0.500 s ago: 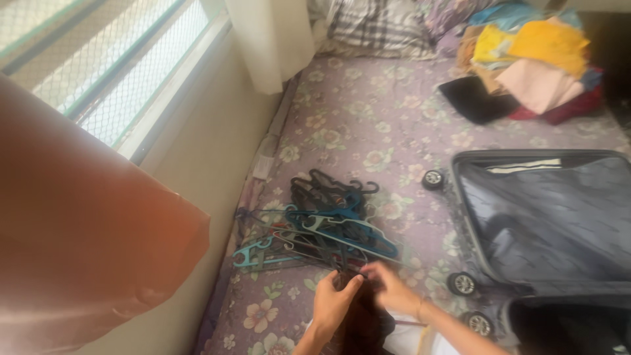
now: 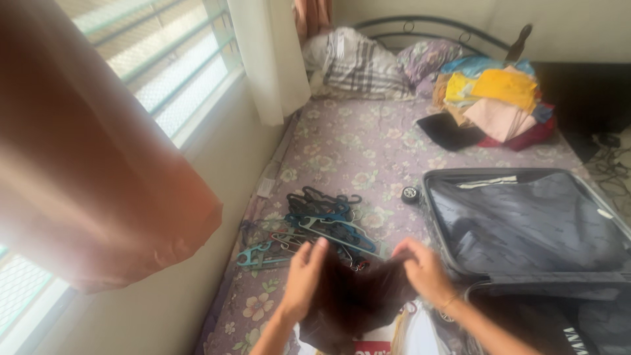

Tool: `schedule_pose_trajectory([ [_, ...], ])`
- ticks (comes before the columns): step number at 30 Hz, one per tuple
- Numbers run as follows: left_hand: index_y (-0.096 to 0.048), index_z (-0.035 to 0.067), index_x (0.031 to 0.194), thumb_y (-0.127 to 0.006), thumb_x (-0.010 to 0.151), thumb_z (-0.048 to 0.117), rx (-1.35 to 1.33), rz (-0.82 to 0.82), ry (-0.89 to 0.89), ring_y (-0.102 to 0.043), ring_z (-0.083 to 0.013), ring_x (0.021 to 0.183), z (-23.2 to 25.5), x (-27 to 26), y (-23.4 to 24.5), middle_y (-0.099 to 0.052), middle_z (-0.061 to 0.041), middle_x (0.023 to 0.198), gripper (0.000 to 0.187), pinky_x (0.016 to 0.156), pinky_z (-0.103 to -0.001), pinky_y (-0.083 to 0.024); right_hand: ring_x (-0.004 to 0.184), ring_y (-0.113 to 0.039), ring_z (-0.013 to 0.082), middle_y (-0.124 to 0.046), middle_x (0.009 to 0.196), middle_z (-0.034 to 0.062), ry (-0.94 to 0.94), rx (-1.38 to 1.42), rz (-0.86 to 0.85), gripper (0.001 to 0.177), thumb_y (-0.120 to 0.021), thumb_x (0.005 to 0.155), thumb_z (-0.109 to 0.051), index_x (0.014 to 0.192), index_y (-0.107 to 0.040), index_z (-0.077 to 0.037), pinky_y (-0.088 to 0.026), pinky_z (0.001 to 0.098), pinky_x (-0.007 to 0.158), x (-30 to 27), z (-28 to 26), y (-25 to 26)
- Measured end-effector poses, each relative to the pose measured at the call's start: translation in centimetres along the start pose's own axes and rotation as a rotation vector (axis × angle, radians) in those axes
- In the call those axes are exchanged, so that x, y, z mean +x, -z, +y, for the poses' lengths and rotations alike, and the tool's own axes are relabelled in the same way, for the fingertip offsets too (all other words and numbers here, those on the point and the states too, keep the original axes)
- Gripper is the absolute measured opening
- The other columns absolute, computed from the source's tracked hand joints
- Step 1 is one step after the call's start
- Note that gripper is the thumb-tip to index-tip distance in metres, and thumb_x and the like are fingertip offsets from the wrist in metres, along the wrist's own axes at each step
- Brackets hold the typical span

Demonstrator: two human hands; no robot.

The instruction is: The person folds several garments, including a black top, a pink top, a white top, a brown top, and a beige top, and places them into an open suitcase on a bed. The person removes each garment from a hanger before folding and packing it.

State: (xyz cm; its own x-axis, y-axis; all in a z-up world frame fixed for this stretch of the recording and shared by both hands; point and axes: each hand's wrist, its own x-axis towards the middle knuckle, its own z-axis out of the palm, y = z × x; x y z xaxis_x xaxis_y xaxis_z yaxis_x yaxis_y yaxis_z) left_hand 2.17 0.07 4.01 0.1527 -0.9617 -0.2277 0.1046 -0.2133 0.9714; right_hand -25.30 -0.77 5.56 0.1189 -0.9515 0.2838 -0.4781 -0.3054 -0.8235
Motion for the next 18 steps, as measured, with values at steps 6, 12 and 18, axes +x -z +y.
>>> schedule_pose_trajectory([
  [6,-0.055,-0.012,0.134,-0.068,0.094,0.042,-0.339,0.079,-0.073,-0.067,-0.0337,0.115,7.8,-1.2,3.5,-0.066,-0.028,0.129,0.069,0.098,-0.047,-0.054,0.09,-0.074,0.0187,-0.077,0.094,0.011,0.302,-0.199,0.187,0.024,-0.056,0.081,0.003,0.099,-0.07,-0.004,-0.057,0.033,0.082,0.7,-5.5,10.4],
  [12,-0.067,-0.001,0.118,-0.067,0.092,0.036,-0.193,0.003,-0.152,-0.071,-0.0178,0.099,13.1,-4.5,6.2,-0.076,-0.012,0.111,0.045,0.084,-0.032,-0.055,0.086,-0.073,0.0178,-0.075,0.1,0.0089,-0.111,-0.323,0.237,0.034,-0.065,0.081,0.0,0.114,-0.063,-0.006,-0.057,0.0348,0.076,1.5,-4.5,19.3],
  [18,-0.066,-0.014,0.11,-0.069,0.095,0.036,-0.002,-0.016,-0.154,-0.063,-0.0259,0.077,14.6,-4.9,6.2,-0.071,-0.02,0.092,0.052,0.064,-0.037,-0.052,0.101,-0.068,0.012,-0.069,0.101,0.0064,0.249,-0.181,-0.153,0.025,-0.053,0.083,0.005,0.103,-0.063,-0.006,-0.053,0.0287,0.082,2.5,-2.9,23.1],
])
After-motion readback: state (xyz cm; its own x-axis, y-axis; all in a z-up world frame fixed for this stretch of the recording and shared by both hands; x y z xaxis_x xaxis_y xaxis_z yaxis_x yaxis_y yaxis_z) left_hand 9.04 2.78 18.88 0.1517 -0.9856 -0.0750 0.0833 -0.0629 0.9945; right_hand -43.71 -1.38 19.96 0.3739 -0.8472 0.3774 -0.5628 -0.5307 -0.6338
